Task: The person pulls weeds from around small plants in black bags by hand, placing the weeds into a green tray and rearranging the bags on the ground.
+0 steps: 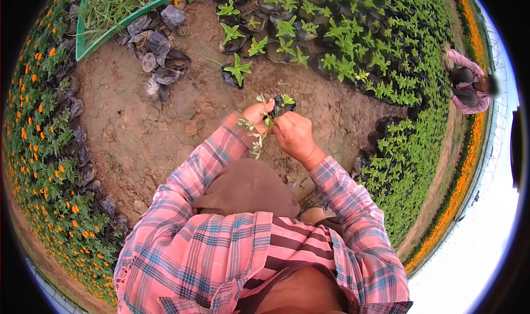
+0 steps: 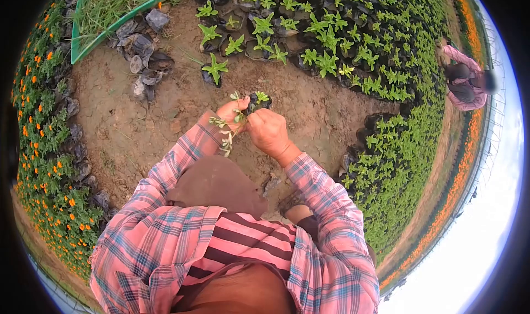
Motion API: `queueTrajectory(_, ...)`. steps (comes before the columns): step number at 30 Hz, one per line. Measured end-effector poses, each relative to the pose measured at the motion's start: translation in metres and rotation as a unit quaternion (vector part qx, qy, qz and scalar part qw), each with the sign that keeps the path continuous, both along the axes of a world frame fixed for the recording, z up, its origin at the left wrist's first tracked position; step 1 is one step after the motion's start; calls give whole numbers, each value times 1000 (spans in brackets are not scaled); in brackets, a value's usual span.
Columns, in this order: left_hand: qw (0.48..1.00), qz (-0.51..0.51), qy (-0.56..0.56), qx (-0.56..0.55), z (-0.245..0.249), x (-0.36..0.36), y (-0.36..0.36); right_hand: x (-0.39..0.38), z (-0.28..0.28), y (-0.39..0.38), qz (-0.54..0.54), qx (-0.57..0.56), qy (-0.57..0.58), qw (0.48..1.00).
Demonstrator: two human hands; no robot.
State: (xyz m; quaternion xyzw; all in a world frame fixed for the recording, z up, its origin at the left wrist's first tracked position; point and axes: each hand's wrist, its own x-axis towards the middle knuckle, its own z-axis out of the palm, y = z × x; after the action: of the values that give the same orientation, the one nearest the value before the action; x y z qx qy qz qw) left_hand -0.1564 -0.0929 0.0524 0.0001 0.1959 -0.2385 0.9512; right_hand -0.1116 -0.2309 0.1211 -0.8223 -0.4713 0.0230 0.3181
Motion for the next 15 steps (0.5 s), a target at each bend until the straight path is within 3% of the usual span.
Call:
queueTrajectory(2,998,-19,-49,-40,-7,-3,1,-1,-2,-2,37,-12,0,999)
queueTrajectory(9,994,-14,-26,102,-20,-7,-6,-11,4,2,47,-23,2,999)
queueTrajectory(10,994,-14,-22,106,-23,1,-6,-20,9,7,85,-112,5,990)
queueTrajectory(11,972,34,112,203,-31,12,-8,-26,18,16,127,-202,9,971)
queueTrajectory(12,921,79,247,291,-35,12,-10,-31,37,31,197,65,92,974)
queueTrajectory(13,948,113,220,202,-39,13,-6,-35,34,36,146,56,77,985)
queueTrajectory(15,956,102,157,225,-24,19,-2,-29,26,42,28,48,36,998)
